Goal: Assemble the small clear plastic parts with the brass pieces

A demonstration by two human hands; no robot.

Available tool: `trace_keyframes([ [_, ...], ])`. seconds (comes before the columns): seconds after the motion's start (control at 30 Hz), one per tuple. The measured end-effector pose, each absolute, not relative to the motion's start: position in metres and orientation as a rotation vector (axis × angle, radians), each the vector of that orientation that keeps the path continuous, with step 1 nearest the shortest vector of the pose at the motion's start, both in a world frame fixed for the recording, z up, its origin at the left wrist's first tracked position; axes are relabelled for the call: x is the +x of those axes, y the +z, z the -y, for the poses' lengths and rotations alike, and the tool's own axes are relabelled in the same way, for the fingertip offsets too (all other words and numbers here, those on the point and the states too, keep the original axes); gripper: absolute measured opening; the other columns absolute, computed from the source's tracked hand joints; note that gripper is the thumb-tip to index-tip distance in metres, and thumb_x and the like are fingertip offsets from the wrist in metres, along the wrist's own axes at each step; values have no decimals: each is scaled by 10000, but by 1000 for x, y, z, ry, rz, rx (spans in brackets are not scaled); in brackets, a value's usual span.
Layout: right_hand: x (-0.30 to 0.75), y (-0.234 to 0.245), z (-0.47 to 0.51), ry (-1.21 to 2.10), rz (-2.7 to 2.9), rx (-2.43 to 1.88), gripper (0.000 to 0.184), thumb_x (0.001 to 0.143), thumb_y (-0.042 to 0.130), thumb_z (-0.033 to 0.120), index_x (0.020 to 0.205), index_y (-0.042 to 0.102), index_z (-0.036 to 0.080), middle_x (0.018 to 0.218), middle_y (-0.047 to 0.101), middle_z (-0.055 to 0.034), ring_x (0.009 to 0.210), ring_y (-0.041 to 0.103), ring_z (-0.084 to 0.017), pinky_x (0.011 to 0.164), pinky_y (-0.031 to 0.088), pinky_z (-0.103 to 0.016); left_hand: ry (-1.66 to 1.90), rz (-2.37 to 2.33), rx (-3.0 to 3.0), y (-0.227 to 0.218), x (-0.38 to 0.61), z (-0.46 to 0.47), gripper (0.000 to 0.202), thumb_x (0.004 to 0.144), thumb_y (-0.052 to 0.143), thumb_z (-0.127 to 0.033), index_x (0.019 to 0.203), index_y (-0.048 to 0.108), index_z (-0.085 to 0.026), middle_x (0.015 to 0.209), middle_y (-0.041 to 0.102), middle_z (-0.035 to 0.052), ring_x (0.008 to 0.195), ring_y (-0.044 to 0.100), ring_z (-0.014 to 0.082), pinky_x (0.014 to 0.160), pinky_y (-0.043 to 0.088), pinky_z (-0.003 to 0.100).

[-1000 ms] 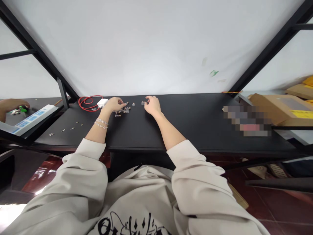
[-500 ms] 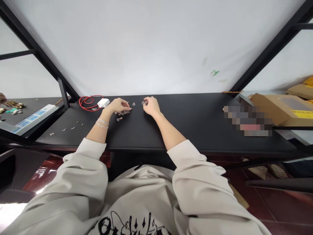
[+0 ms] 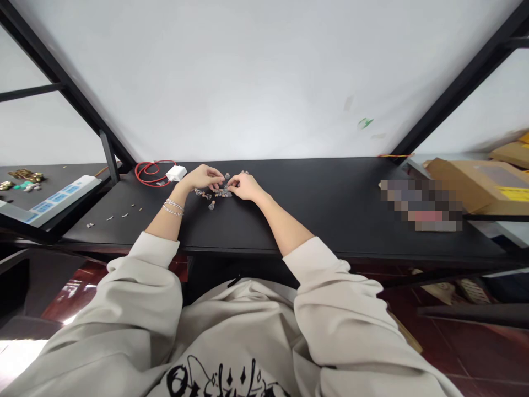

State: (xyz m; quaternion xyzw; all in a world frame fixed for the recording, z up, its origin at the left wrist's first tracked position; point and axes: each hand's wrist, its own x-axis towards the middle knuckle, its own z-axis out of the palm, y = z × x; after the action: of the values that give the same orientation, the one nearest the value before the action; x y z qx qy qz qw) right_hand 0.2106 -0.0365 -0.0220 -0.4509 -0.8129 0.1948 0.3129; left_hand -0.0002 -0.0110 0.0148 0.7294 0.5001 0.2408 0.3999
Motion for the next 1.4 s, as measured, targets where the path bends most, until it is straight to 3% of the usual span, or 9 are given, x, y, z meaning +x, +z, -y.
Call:
trace_keyframes([
  [0.23, 210, -20, 38, 532, 2148, -1200, 103, 856, 711, 143, 894, 801, 176, 865, 783, -57, 788, 688, -173, 804, 523, -280, 790, -1479, 2003, 25, -37, 11, 225, 728, 782, -315, 903, 808, -176, 816, 771, 69, 722, 692, 187, 705, 563, 297],
  [0.4, 211, -22, 37, 500, 2127, -1224, 103, 862, 690, 129, 867, 780, 181, 861, 777, -52, 805, 703, -175, 880, 528, -299, 661, -1569, 2144, 22, -65, 20, 307, 689, 802, -374, 940, 817, -198, 740, 748, 47, 701, 672, 193, 698, 538, 290],
  [0.53, 213, -22, 35, 521, 2074, -1276, 94, 871, 678, 137, 878, 762, 179, 885, 776, -60, 820, 714, -179, 883, 540, -305, 645, -1536, 2182, 12, -72, 20, 338, 682, 793, -395, 963, 815, -209, 830, 770, 55, 780, 681, 204, 757, 534, 298],
  [0.7, 217, -22, 33, 596, 1960, -1321, 113, 868, 667, 134, 917, 759, 177, 917, 781, -67, 839, 725, -176, 857, 557, -296, 579, -1448, 2132, 13, -70, 20, 396, 682, 790, -410, 1012, 798, -191, 904, 782, 70, 744, 675, 186, 740, 538, 297],
  [0.83, 217, -21, 35, 612, 1953, -1312, 141, 856, 659, 119, 926, 769, 174, 928, 786, -72, 844, 727, -183, 866, 561, -314, 472, -1457, 2077, 24, -75, 26, 499, 546, 894, -435, 990, 802, -228, 1014, 774, 77, 818, 693, 192, 740, 531, 273],
  [0.93, 216, -19, 37, 610, 1955, -1306, 154, 857, 655, 116, 932, 773, 179, 937, 788, -70, 841, 727, -186, 872, 559, -322, 332, -1420, 2097, 31, -77, 31, 488, 467, 930, -396, 922, 819, -256, 984, 776, 52, 863, 688, 194, 750, 515, 247],
  [1.13, 214, -18, 39, 610, 1962, -1313, 157, 859, 657, 112, 929, 778, 183, 952, 790, -68, 847, 727, -188, 886, 554, -321, 286, -1328, 2065, 37, -70, 40, 261, 548, 891, -402, 771, 834, -280, 840, 780, 23, 751, 673, 170, 680, 495, 227],
  [1.23, 216, -20, 38, 612, 1951, -1309, 164, 861, 653, 110, 936, 780, 182, 945, 791, -66, 844, 728, -188, 887, 555, -321, 270, -1274, 2005, 37, -68, 40, 255, 613, 868, -427, 807, 844, -264, 752, 766, 39, 673, 662, 168, 638, 503, 247],
  [1.4, 207, -16, 34, 620, 1873, -1307, 146, 890, 650, 150, 962, 777, 163, 953, 795, -78, 862, 734, -187, 886, 560, -320, 552, -1444, 1955, 23, -65, 31, 282, 666, 842, -429, 840, 824, -208, 805, 779, 74, 553, 616, 139, 584, 506, 271],
])
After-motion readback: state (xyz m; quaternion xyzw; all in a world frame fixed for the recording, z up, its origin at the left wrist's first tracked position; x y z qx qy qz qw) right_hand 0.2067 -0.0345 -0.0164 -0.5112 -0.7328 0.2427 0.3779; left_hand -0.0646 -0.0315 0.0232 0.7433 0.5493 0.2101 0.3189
